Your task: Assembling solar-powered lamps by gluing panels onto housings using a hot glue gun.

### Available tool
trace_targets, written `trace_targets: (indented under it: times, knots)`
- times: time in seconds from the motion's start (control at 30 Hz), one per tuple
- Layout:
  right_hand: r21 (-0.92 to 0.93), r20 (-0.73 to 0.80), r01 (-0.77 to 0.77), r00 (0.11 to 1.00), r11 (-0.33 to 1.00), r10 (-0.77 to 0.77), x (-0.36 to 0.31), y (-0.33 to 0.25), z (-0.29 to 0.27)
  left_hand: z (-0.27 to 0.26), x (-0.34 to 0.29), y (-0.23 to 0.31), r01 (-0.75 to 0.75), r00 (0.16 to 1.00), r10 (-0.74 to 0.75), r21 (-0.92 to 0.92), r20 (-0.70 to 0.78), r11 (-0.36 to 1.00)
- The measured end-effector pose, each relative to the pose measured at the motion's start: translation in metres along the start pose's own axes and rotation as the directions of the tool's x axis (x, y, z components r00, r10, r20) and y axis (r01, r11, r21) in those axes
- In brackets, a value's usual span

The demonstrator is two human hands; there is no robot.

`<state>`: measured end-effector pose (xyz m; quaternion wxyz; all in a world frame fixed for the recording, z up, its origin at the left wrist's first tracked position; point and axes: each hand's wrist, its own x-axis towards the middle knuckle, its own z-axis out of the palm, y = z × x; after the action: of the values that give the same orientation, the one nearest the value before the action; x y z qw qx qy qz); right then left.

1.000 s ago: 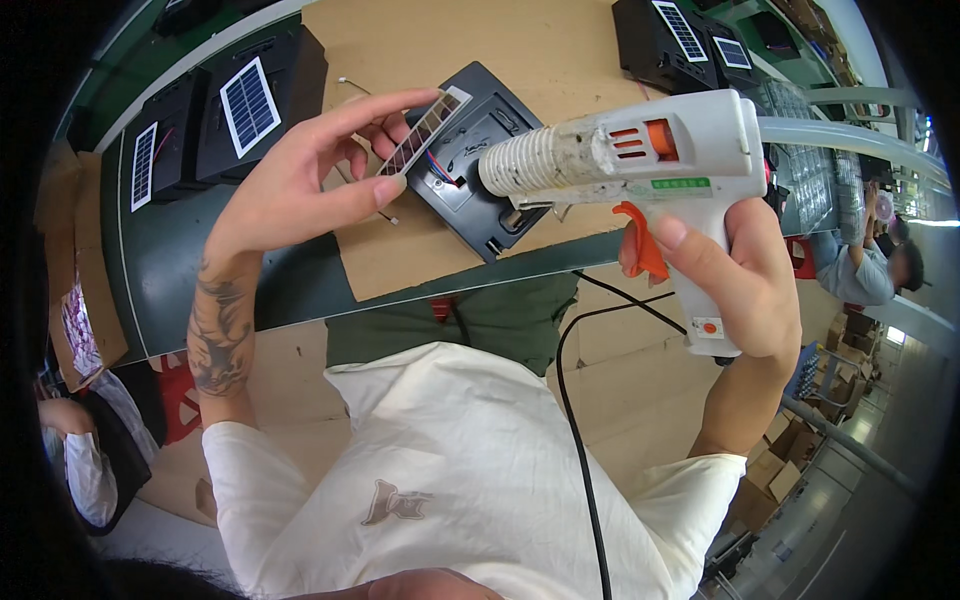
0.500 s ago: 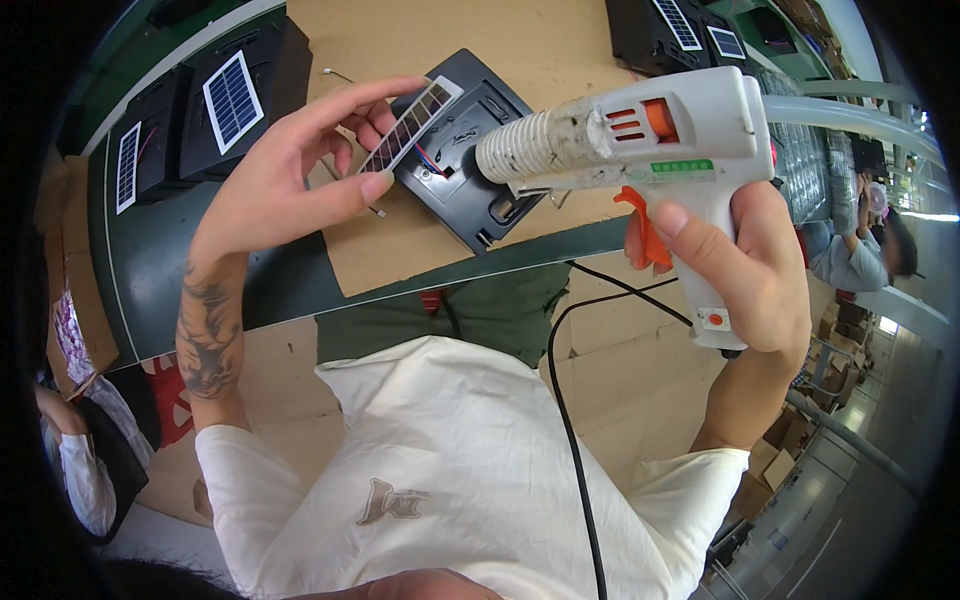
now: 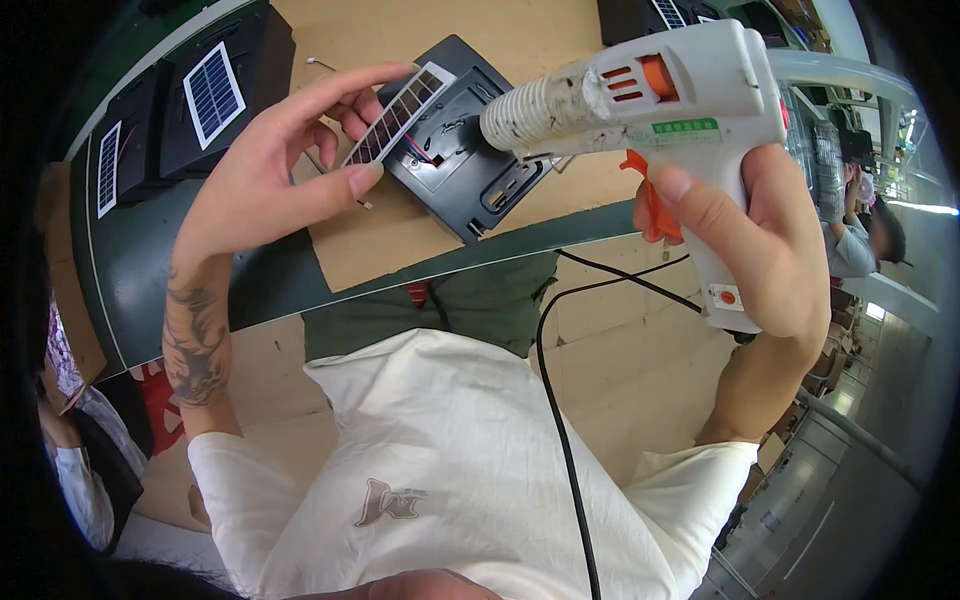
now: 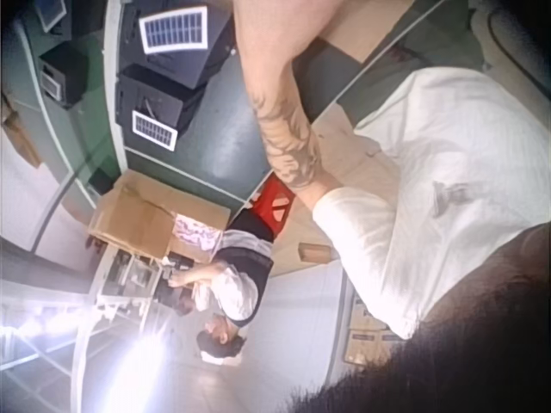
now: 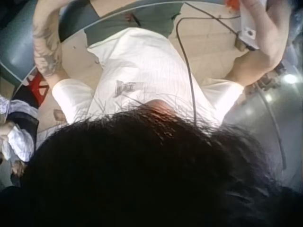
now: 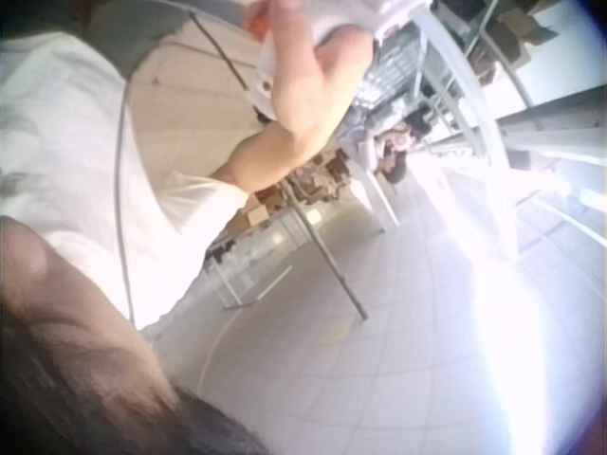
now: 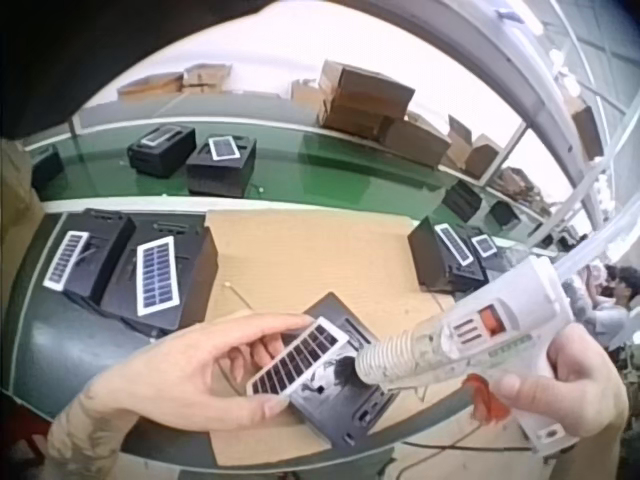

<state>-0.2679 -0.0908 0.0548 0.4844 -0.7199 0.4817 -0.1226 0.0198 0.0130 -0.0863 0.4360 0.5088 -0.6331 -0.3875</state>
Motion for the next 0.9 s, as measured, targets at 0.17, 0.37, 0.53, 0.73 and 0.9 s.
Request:
trace_targets:
  times: [0.17, 0.37, 0.53, 0.73, 0.9]
  knots:
    - [-0.024, -0.05, -0.044, 0.998, 0.999, 0.043, -0.001, -0.007, 0.002, -0.003, -0.002, 0.005, 0.055, 0.997, -0.055, 0.008, 0.055, 0.998]
    - [-0.138, -0.015, -0.041, 0.999, 0.99, 0.039, 0.003, -0.021, 0.001, -0.003, 0.0, 0.005, 0.045, 0.997, -0.047, 0.037, 0.057, 0.998]
    - [-0.261, -0.007, -0.015, 1.0, 0.965, 0.013, 0.005, -0.029, 0.004, -0.001, 0.0, 0.004, 0.053, 0.997, -0.05, -0.055, 0.051, 0.997]
    - [0.003, -0.035, 0.123, 0.992, 0.992, -0.123, -0.011, -0.003, -0.015, 0.001, -0.002, 0.007, 0.096, 0.995, -0.089, -0.165, 0.048, 0.982]
    - [0.192, 0.072, 0.085, 0.992, 0.978, -0.101, -0.004, 0.021, -0.018, 0.001, 0.004, 0.008, 0.089, 0.995, -0.079, -0.175, 0.059, 0.981]
